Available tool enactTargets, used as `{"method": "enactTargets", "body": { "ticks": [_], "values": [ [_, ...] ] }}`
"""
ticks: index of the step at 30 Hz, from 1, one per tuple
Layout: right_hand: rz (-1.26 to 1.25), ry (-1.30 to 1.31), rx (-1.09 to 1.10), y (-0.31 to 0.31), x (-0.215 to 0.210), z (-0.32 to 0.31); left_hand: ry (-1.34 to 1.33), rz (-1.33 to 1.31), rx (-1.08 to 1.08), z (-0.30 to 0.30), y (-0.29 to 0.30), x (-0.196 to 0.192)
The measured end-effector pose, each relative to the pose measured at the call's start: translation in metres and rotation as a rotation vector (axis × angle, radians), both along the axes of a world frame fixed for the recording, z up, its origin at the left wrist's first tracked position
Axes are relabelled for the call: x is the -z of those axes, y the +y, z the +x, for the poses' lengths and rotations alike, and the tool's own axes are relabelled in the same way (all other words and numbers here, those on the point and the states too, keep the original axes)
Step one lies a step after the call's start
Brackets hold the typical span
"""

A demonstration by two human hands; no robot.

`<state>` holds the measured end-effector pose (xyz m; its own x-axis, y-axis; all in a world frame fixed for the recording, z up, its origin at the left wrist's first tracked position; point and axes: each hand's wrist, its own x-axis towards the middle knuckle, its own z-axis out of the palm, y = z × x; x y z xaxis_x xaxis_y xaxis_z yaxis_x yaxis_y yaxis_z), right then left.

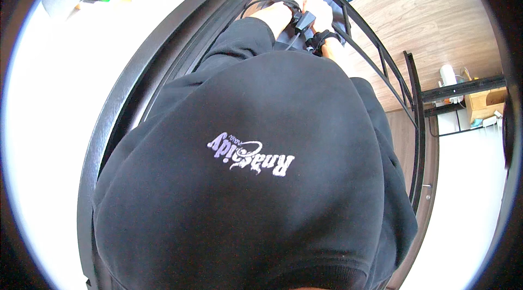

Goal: The person assembles a metal frame by connecting curved side rails with crossbars. They align the pieces, insert them into slots, and press them together to form a stable structure.

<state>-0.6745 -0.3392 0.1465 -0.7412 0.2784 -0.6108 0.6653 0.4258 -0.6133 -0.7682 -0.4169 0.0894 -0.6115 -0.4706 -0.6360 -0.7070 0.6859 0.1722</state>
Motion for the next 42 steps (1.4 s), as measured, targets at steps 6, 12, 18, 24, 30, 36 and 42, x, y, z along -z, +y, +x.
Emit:
{"method": "enactTargets", "body": {
  "ticks": [6,12,18,24,30,36,42],
  "values": [
    [0.0,-0.043,-0.057,0.002,0.001,0.002,0.008,0.087,-0.309,0.002,0.021,-0.029],
    [0.039,0.024,-0.084,0.006,-0.009,0.0,-0.092,0.014,0.14,0.012,0.0,-0.014],
    [-0.011,-0.008,-0.091,0.008,-0.009,-0.005,-0.163,-0.034,0.417,0.017,-0.043,0.05],
    [-0.016,0.006,-0.039,0.008,-0.013,-0.006,-0.089,0.086,0.322,0.016,-0.054,0.064],
    [-0.082,0.114,0.09,0.006,-0.009,-0.001,-0.441,-0.158,0.784,0.006,-0.028,0.037],
    [0.004,0.05,-0.089,0.005,-0.001,0.001,-0.449,-0.251,1.065,0.0,-0.025,0.016],
    [0.012,-0.022,-0.083,0.008,-0.008,-0.004,-0.176,0.112,0.191,0.012,-0.042,0.044]
  ]
}}
